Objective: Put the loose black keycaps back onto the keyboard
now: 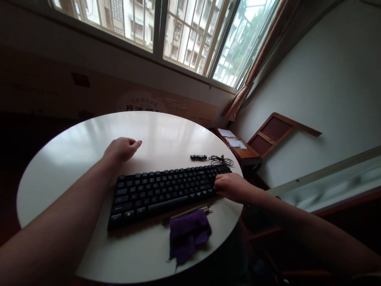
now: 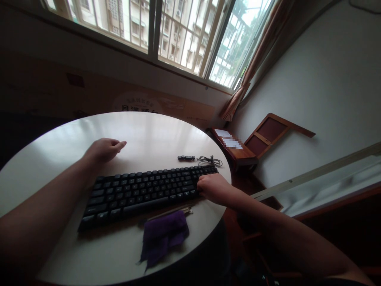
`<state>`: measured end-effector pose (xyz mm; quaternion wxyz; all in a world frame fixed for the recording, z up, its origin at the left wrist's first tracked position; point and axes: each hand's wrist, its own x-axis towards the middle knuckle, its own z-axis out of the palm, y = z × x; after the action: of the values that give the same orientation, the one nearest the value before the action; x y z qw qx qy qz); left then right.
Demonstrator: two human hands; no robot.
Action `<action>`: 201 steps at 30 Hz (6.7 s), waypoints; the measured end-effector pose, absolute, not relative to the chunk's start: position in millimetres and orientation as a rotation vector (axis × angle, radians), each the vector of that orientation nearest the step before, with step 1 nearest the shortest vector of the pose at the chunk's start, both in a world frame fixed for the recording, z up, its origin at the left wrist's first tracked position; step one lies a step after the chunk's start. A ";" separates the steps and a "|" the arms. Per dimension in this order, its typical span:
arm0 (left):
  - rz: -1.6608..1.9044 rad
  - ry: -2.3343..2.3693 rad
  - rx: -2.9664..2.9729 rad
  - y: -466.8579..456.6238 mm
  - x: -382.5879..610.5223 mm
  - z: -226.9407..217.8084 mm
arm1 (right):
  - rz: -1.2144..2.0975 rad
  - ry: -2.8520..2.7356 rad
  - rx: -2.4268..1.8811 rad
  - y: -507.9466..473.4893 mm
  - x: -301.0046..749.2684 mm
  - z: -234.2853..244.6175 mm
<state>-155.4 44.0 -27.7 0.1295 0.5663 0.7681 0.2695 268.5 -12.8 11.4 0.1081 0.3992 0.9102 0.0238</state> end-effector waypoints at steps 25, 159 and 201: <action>0.754 2.240 1.755 41.2 -147.5 -21.9 | 0.083 2.730 1.253 115.7 175.6 17.1; 0.667 2.341 1.604 54.5 -162.2 -35.1 | -0.361 2.853 1.130 15.0 328.7 8.6; 0.650 2.296 1.646 49.5 -159.6 -29.1 | 0.042 2.676 1.326 131.8 210.7 18.9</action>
<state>-159.6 49.5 -29.1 0.1208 0.5636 0.7863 0.2225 210.7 131.8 18.9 0.0774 0.4427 0.8932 0.0139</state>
